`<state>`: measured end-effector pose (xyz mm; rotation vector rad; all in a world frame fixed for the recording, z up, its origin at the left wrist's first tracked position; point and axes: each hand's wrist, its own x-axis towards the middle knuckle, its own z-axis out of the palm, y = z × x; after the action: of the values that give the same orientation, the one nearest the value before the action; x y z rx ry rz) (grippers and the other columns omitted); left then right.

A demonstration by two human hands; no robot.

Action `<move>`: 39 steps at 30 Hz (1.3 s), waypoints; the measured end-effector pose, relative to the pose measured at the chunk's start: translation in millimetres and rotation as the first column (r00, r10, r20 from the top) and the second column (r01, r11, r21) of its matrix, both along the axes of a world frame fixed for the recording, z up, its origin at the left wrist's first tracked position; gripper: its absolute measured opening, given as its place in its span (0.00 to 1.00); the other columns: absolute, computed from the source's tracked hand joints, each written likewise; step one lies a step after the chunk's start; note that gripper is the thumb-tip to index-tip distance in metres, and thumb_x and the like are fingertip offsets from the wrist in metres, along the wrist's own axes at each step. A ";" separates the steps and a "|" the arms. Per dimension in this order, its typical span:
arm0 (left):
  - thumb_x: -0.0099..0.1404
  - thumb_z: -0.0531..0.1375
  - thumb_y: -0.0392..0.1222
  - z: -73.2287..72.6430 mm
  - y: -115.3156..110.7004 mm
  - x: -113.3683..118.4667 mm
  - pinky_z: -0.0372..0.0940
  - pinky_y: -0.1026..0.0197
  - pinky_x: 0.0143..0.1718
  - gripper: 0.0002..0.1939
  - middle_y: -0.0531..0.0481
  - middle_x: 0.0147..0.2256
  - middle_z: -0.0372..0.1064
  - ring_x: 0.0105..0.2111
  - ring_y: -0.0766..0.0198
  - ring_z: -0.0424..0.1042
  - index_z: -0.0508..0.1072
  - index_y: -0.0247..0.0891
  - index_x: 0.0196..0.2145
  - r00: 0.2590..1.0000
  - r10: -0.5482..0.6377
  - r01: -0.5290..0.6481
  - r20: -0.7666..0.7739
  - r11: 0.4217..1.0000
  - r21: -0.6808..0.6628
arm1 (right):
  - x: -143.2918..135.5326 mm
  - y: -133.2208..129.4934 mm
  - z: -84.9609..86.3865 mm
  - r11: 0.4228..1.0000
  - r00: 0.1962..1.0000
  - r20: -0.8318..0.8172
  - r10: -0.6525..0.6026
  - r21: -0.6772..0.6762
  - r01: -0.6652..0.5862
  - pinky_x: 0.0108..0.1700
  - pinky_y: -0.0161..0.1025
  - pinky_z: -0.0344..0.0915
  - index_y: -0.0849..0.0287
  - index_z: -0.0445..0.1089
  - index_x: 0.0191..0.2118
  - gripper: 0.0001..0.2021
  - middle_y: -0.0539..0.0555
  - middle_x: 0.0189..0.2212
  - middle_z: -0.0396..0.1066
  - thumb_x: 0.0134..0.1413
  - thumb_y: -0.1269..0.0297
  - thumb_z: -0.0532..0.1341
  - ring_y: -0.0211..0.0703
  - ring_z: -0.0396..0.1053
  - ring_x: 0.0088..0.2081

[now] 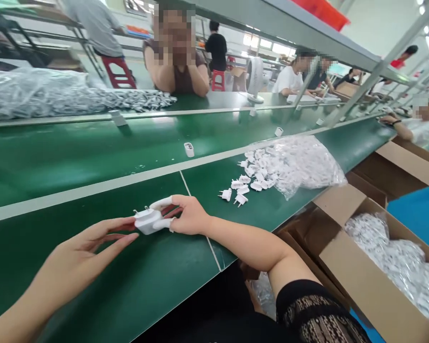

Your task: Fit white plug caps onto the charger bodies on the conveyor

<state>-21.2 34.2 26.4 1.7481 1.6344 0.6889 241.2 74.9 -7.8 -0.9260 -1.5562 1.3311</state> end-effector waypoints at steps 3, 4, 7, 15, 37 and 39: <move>0.56 0.71 0.77 5.6 -1.0 17.3 0.79 0.46 0.53 0.31 0.52 0.51 0.87 0.52 0.38 0.85 0.87 0.61 0.50 0.996 -0.016 0.019 0.082 0.999 -0.037 | -6.8 -5.0 -2.8 1.000 1.000 0.001 0.017 -0.014 -0.017 0.58 0.46 0.83 0.53 0.86 0.49 0.20 0.52 0.49 0.85 0.47 0.68 0.79 0.47 0.85 0.48; 0.56 0.70 0.76 8.7 0.6 23.2 0.79 0.47 0.52 0.30 0.51 0.51 0.87 0.52 0.38 0.84 0.88 0.59 0.48 0.996 -0.038 0.040 0.078 0.999 -0.019 | -7.0 -4.9 -1.7 1.000 1.000 0.021 0.021 -0.013 -0.021 0.59 0.47 0.82 0.53 0.86 0.50 0.20 0.52 0.49 0.85 0.48 0.67 0.79 0.47 0.85 0.48; 0.54 0.69 0.71 19.5 14.4 33.1 0.78 0.47 0.50 0.27 0.49 0.50 0.87 0.49 0.38 0.83 0.89 0.52 0.43 1.000 -0.015 0.015 0.012 1.000 -0.014 | 5.3 -2.3 15.9 0.999 0.977 0.214 0.000 0.052 -0.012 0.59 0.46 0.81 0.53 0.83 0.58 0.25 0.55 0.55 0.84 0.54 0.66 0.79 0.48 0.84 0.53; 0.69 0.66 0.49 34.7 114.7 -21.9 0.71 0.43 0.66 0.28 0.40 0.59 0.83 0.60 0.39 0.80 0.80 0.34 0.63 0.872 0.484 -0.476 -0.076 0.873 0.103 | 101.4 -7.2 88.5 0.931 0.178 0.946 -0.273 0.213 0.298 0.65 0.60 0.68 0.58 0.77 0.65 0.31 0.68 0.64 0.74 0.55 0.68 0.78 0.70 0.70 0.66; 0.58 0.78 0.49 -6.3 218.4 108.4 0.57 0.35 0.75 0.43 0.22 0.68 0.69 0.72 0.26 0.63 0.72 0.25 0.65 0.963 0.248 -0.258 0.109 0.963 0.081 | 68.5 20.0 43.7 0.872 0.919 -0.194 -0.343 -0.429 0.235 0.57 0.56 0.84 0.56 0.85 0.46 0.26 0.58 0.44 0.86 0.43 0.47 0.83 0.51 0.85 0.43; 0.65 0.72 0.45 -5.5 225.8 115.6 0.61 0.38 0.72 0.27 0.26 0.62 0.76 0.68 0.31 0.70 0.77 0.29 0.58 0.955 0.243 -0.254 0.169 0.966 0.044 | 68.2 20.6 46.7 0.854 0.901 -0.249 -0.355 -0.478 0.205 0.60 0.57 0.83 0.56 0.85 0.45 0.26 0.57 0.42 0.87 0.40 0.51 0.84 0.51 0.85 0.43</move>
<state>94.5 260.0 21.0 1.4987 1.7506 0.9857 309.4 95.4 38.9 -1.0919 -0.8294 1.5559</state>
